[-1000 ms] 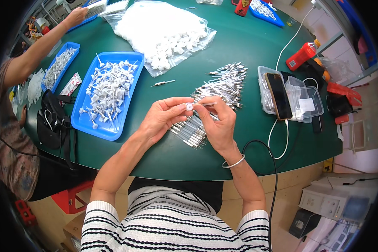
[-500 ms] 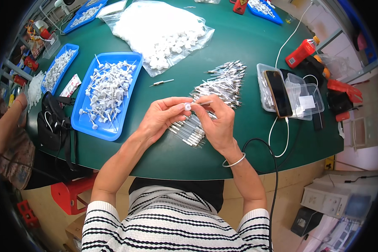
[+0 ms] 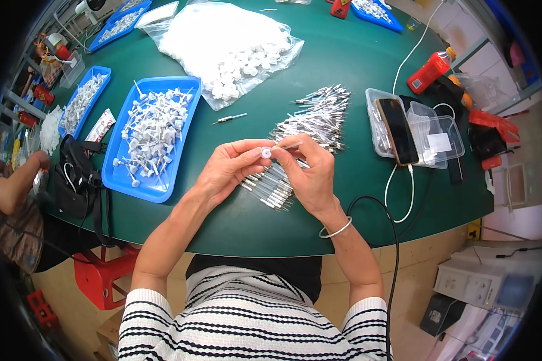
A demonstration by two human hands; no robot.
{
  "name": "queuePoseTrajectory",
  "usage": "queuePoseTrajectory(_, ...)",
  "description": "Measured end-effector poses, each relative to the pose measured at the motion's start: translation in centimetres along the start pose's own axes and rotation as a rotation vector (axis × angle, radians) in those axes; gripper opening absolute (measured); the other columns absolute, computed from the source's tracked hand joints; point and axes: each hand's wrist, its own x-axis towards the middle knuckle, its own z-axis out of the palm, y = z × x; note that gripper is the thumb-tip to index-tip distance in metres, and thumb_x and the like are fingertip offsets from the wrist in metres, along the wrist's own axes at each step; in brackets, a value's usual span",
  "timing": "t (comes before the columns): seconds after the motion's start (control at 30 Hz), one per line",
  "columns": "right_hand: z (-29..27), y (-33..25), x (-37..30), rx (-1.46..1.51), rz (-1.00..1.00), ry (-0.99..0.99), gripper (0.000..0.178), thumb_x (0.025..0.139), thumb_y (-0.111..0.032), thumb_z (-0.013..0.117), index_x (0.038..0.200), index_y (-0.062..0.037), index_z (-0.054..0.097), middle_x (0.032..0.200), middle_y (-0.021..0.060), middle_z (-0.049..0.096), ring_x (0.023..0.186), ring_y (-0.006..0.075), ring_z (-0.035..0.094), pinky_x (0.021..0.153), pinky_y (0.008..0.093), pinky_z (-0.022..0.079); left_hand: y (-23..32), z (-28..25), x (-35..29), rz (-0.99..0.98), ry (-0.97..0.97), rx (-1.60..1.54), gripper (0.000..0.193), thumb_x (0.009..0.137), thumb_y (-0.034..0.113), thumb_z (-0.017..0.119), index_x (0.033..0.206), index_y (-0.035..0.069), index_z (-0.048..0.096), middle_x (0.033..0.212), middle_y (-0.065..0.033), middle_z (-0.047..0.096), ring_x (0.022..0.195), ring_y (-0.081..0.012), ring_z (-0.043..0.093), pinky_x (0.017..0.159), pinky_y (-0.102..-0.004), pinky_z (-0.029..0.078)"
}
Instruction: The person repeatedly picks up small white plastic caps and metal rods from a green table. They insert the caps onto the ends of the rods one by one and place the assembled units into a blue tray.
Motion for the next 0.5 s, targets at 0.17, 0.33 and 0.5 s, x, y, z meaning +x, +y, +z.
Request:
queuePoseTrajectory(0.17, -0.07, 0.17, -0.05, 0.010, -0.001, 0.000, 0.012, 0.085, -0.006, 0.072, 0.089, -0.0017, 0.062, 0.081, 0.0091, 0.065, 0.068, 0.0214, 0.068, 0.058, 0.0310, 0.051, 0.08, 0.04, 0.04, -0.013, -0.016, -0.011, 0.028, 0.094, 0.009, 0.062, 0.119, -0.004, 0.063, 0.098, -0.0088, 0.070, 0.086, -0.0106, 0.068, 0.078, -0.0207, 0.059)
queuePoseTrajectory(0.33, -0.06, 0.14, -0.04, 0.004, -0.003, 0.000, 0.012, 0.085, -0.006, 0.071, 0.089, -0.0018, 0.061, 0.081, 0.0089, 0.065, 0.068, 0.0213, 0.068, 0.059, 0.0307, 0.051, 0.16, 0.15, -0.01, -0.009, -0.018, -0.012, 0.028, 0.094, 0.009, 0.062, 0.119, -0.004, 0.063, 0.098, -0.0086, 0.070, 0.086, -0.0105, 0.068, 0.078, -0.0205, 0.059)
queuePoseTrajectory(0.5, 0.01, 0.07, -0.04, 0.012, -0.003, 0.004, 0.012, 0.085, -0.006, 0.071, 0.090, -0.0020, 0.061, 0.082, 0.0087, 0.065, 0.068, 0.0215, 0.068, 0.059, 0.0306, 0.052, 0.23, 0.19, -0.09, -0.009, -0.010, -0.002, 0.027, 0.094, 0.009, 0.062, 0.118, -0.004, 0.063, 0.098, -0.0084, 0.070, 0.086, -0.0105, 0.068, 0.078, -0.0203, 0.058)
